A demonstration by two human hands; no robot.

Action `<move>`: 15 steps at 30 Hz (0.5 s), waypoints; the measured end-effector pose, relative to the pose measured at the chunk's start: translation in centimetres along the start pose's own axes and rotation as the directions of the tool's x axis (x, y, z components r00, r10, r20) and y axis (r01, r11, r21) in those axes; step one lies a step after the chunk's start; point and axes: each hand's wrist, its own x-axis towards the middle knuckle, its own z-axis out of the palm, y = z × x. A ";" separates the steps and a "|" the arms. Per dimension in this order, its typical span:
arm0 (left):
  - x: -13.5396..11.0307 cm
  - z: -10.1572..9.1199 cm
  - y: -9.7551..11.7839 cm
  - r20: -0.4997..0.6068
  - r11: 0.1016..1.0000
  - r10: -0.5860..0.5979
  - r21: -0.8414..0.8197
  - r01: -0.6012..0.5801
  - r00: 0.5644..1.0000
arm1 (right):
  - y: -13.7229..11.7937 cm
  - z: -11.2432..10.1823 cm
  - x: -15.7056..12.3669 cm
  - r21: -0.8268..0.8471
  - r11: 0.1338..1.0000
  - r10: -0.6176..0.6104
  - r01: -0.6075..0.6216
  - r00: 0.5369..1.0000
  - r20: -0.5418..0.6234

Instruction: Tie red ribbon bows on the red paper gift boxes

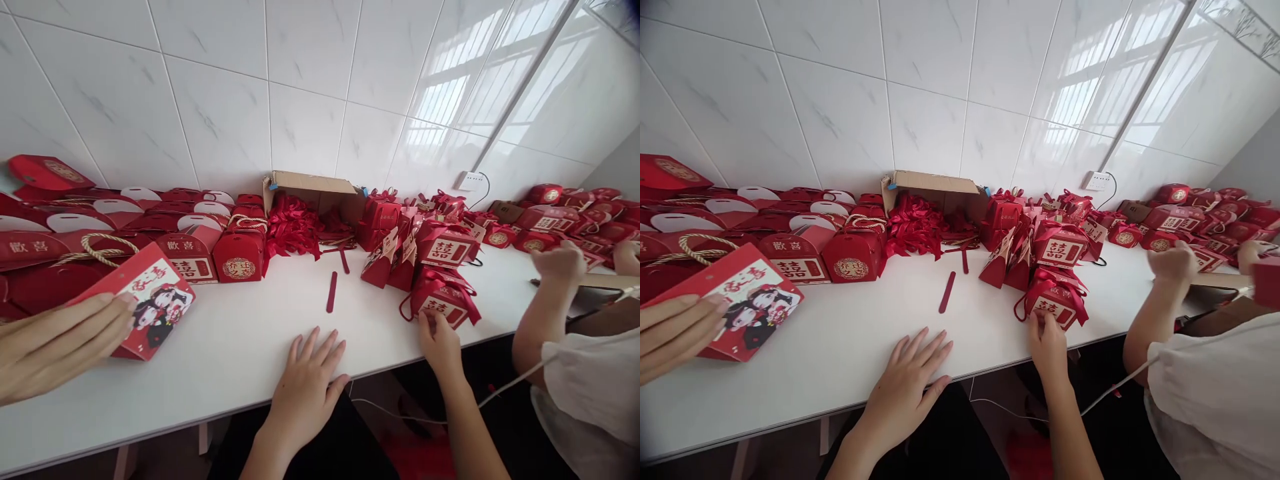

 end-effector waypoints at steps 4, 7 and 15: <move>0.0 0.0 0.0 0.012 1.000 -0.005 0.009 0.005 1.000 | 1.1 0.7 2.9 -0.031 1.000 0.004 -0.002 0.996 0.084; 0.0 0.0 0.0 0.009 1.000 -0.001 0.007 0.001 1.000 | 2.1 0.8 4.8 -0.074 0.997 0.040 -0.031 0.992 0.122; 0.0 0.0 0.1 0.034 1.000 -0.017 0.004 0.017 0.999 | 4.1 1.2 8.4 -0.115 0.991 0.087 -0.064 0.976 0.202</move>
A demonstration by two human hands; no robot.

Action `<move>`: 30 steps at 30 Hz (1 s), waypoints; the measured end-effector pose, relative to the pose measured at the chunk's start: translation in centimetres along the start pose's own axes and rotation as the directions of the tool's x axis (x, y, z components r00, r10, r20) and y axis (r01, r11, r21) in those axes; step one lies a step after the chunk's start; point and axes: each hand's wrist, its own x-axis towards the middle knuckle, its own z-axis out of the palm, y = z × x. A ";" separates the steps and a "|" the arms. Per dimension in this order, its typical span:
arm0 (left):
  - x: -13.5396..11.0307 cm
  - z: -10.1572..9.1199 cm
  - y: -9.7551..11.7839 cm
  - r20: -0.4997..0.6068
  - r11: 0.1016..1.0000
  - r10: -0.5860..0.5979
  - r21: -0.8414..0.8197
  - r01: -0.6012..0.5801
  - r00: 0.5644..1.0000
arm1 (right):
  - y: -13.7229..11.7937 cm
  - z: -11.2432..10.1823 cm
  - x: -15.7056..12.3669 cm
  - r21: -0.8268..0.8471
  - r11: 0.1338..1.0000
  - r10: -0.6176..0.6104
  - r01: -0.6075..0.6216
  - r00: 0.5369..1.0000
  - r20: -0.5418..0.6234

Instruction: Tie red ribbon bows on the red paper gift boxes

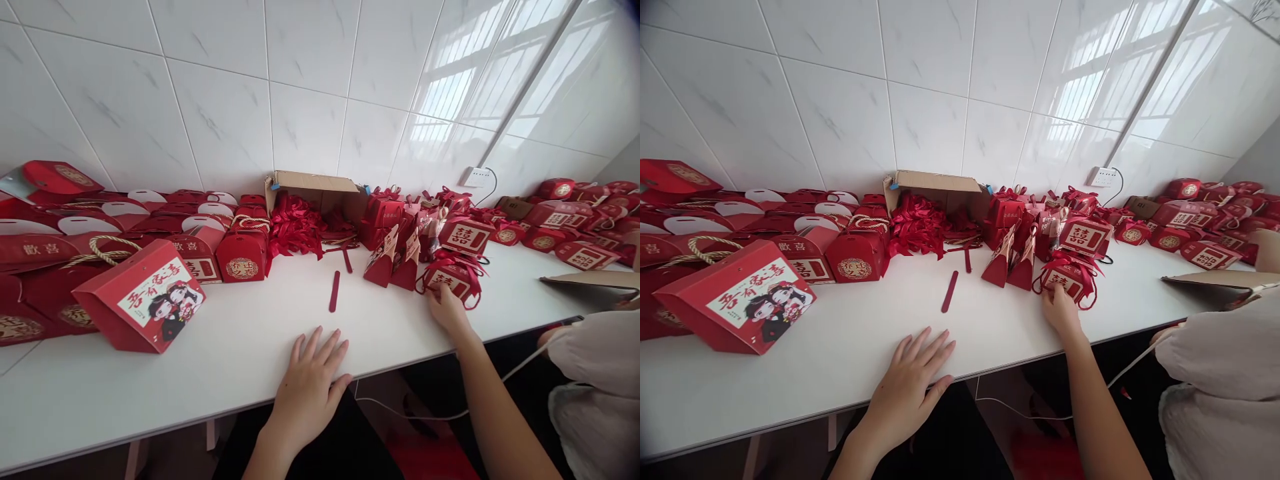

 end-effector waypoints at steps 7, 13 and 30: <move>0.0 -0.1 0.1 -0.009 1.000 0.003 -0.010 -0.003 1.000 | 0.2 -0.7 3.7 0.054 0.998 -0.019 0.017 1.000 0.023; -0.1 -0.2 0.1 0.013 1.000 -0.008 -0.011 0.008 1.000 | -4.4 -0.3 2.4 0.057 0.996 -0.054 0.068 0.974 -0.219; 0.1 -0.3 0.1 0.034 1.000 -0.021 0.002 0.021 0.999 | -11.6 3.8 4.1 0.218 0.966 0.210 -0.141 0.916 -0.341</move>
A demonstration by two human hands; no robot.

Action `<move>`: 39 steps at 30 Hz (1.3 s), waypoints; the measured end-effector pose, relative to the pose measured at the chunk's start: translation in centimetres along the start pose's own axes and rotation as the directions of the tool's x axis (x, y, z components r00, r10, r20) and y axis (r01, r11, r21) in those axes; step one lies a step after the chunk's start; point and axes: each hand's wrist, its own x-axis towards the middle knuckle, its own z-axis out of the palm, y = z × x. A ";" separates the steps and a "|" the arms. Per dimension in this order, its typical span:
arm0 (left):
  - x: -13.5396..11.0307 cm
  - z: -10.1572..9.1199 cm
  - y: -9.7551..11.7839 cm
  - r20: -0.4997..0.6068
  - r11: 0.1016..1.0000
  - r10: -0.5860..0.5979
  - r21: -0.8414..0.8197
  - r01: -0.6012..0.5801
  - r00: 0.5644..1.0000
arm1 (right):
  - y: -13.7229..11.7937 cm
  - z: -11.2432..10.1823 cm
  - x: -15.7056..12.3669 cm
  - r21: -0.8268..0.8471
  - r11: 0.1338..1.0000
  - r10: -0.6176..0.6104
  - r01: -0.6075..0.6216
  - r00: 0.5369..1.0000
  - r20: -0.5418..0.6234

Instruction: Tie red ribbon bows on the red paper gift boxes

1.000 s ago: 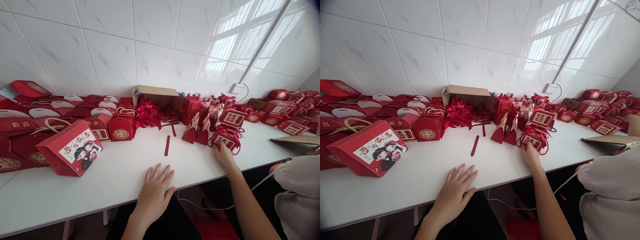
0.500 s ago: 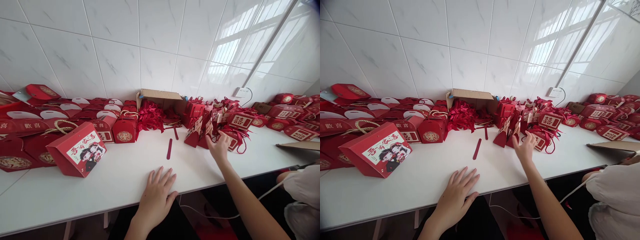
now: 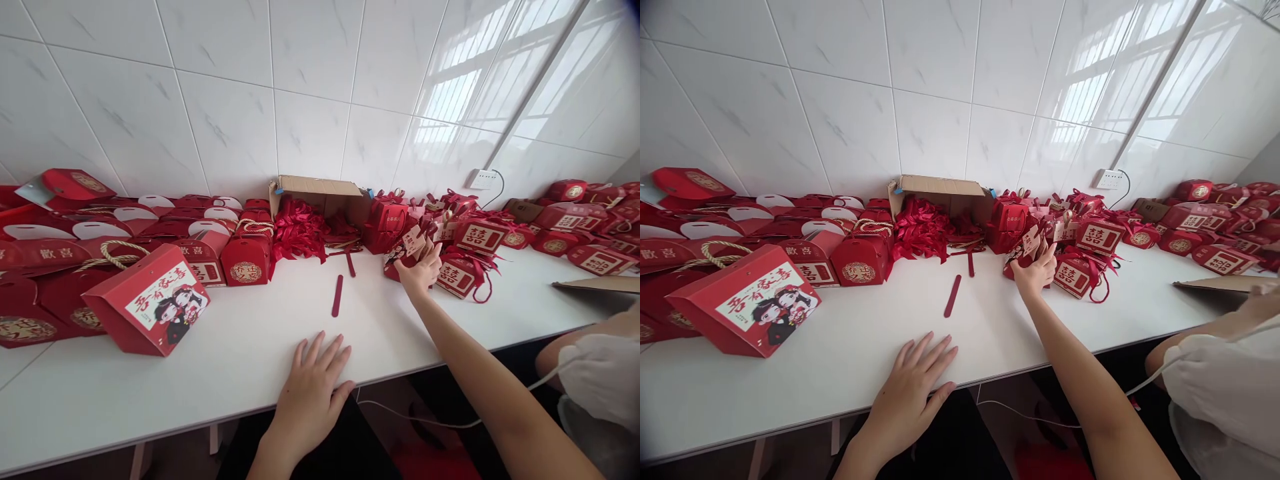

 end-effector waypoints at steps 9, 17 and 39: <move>-0.2 0.1 -0.1 -0.024 1.000 0.013 0.015 -0.013 1.000 | 1.9 1.2 1.1 -0.001 0.981 -0.194 0.194 0.978 -0.074; -0.4 0.2 0.1 -0.047 0.999 0.022 0.026 -0.021 0.999 | -0.5 0.9 -9.0 0.382 0.540 -0.797 0.750 0.311 0.517; -5.8 -1.4 -1.5 -0.345 0.971 -0.236 -0.052 0.232 0.908 | 3.7 -4.1 -14.3 0.401 0.498 -0.797 0.769 0.224 0.561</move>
